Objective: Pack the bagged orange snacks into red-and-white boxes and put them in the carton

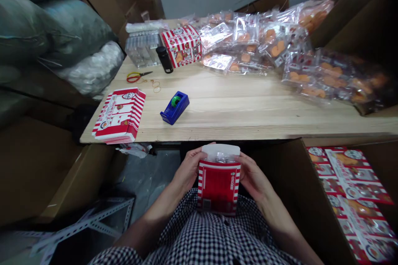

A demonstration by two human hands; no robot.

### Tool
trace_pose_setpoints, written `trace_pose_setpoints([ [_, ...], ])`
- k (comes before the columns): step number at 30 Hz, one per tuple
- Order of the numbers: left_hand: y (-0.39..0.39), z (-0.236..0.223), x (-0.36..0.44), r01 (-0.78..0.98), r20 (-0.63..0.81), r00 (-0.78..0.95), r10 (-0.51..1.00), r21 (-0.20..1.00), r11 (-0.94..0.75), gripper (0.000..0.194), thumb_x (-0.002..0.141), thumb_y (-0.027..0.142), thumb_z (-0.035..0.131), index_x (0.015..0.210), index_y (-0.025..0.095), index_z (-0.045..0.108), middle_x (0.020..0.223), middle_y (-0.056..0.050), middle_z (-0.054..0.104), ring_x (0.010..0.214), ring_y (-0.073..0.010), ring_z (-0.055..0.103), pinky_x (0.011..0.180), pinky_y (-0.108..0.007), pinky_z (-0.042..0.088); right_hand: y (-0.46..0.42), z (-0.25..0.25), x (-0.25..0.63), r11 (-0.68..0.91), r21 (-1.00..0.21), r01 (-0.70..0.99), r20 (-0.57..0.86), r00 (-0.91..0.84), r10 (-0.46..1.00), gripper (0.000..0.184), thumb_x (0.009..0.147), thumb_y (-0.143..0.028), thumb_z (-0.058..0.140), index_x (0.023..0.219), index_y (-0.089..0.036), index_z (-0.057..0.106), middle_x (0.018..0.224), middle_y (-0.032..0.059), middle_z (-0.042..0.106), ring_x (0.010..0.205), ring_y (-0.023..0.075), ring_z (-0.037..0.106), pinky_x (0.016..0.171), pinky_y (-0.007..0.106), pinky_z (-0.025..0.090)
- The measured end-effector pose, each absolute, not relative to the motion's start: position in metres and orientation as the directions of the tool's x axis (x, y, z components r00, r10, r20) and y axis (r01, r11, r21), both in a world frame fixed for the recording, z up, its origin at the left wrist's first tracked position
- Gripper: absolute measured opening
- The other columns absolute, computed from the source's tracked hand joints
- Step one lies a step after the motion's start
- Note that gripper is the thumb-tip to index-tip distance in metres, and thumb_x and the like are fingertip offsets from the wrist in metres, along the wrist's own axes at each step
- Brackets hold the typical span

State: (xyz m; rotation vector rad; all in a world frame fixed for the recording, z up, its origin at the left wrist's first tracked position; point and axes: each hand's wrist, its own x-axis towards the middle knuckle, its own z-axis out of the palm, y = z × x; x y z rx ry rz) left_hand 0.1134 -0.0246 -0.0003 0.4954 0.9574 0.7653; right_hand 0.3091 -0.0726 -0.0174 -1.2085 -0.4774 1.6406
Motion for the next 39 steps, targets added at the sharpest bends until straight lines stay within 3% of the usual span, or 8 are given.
trace_pose_setpoints([
  [3,-0.026,-0.016,0.111,-0.329,-0.509,0.387,0.769,0.703,0.631,0.037,0.075,0.014,0.062,0.109,0.015,0.076,0.09,-0.008,0.078,0.074,-0.0164,0.07,0.072,-0.025,0.051,-0.075,-0.036,0.312,-0.452,-0.721,-0.525,-0.549,0.033,0.835,0.023,0.077,-0.023,0.072,0.1,-0.025,0.075,0.092,0.0023,0.077,0.075,0.02,0.069,0.075,0.036,0.056],
  [8,-0.022,-0.026,0.099,-0.346,-0.287,0.487,0.825,0.804,0.484,0.028,0.076,0.01,0.058,0.093,0.013,0.08,0.108,-0.012,0.076,0.11,-0.0271,0.068,0.098,-0.035,0.049,-0.068,-0.029,0.312,-0.334,-0.806,-0.489,-0.375,-0.016,0.927,0.016,0.075,-0.013,0.065,0.078,-0.021,0.079,0.097,0.005,0.076,0.097,0.0233,0.069,0.088,0.034,0.053],
  [15,-0.019,-0.016,0.079,-0.153,-0.082,0.647,0.758,0.96,0.235,0.028,0.088,0.024,0.062,0.111,0.016,0.076,0.124,-0.015,0.07,0.123,-0.0311,0.06,0.106,-0.042,0.043,-0.077,-0.027,0.324,-0.244,-0.85,-0.466,-0.188,-0.164,0.968,0.024,0.087,-0.027,0.056,0.092,-0.022,0.079,0.117,0.0093,0.072,0.12,0.0306,0.06,0.106,0.046,0.042],
  [18,-0.018,-0.017,0.079,-0.052,-0.104,0.632,0.768,0.983,0.176,0.027,0.085,0.024,0.07,0.111,0.019,0.076,0.128,-0.014,0.067,0.119,-0.0291,0.063,0.099,-0.039,0.048,-0.079,-0.029,0.328,-0.195,-0.891,-0.411,-0.131,-0.179,0.975,0.029,0.092,-0.039,0.056,0.101,-0.023,0.078,0.126,0.0105,0.068,0.127,0.0318,0.055,0.108,0.048,0.041],
  [25,-0.022,-0.027,0.086,0.031,-0.13,0.507,0.852,0.991,0.132,0.017,0.087,0.027,0.069,0.099,0.02,0.079,0.115,-0.013,0.073,0.108,-0.0255,0.068,0.098,-0.04,0.049,-0.076,-0.036,0.322,-0.136,-0.977,-0.164,-0.125,-0.074,0.989,0.012,0.089,-0.034,0.069,0.091,-0.026,0.078,0.112,0.0081,0.073,0.106,0.025,0.067,0.09,0.038,0.052],
  [31,-0.015,-0.007,0.082,0.069,-0.125,0.59,0.798,0.992,0.105,0.025,0.092,0.033,0.062,0.108,0.021,0.077,0.124,-0.013,0.07,0.117,-0.0264,0.064,0.102,-0.04,0.045,-0.066,-0.022,0.336,-0.147,-0.985,-0.093,-0.122,-0.233,0.965,0.014,0.091,-0.033,0.067,0.096,-0.025,0.077,0.12,0.0085,0.071,0.114,0.0257,0.064,0.096,0.041,0.049],
  [35,-0.006,0.012,0.085,0.149,-0.156,0.626,0.764,0.986,0.08,0.022,0.091,0.032,0.062,0.102,0.021,0.078,0.12,-0.012,0.072,0.106,-0.0245,0.069,0.091,-0.036,0.05,-0.052,-0.001,0.341,-0.127,-0.992,-0.01,-0.119,-0.293,0.949,0.015,0.091,-0.033,0.067,0.083,-0.022,0.075,0.108,0.0064,0.073,0.1,0.0219,0.067,0.087,0.037,0.05],
  [39,0.005,0.017,0.088,0.181,-0.221,0.669,0.71,0.975,0.133,0.029,0.088,0.029,0.068,0.115,0.022,0.073,0.119,-0.012,0.073,0.107,-0.0236,0.069,0.095,-0.038,0.05,-0.04,0.005,0.339,-0.18,-0.984,0.002,-0.167,-0.383,0.909,0.02,0.087,-0.035,0.071,0.103,-0.025,0.077,0.115,0.007,0.073,0.106,0.0235,0.067,0.092,0.04,0.05],
])
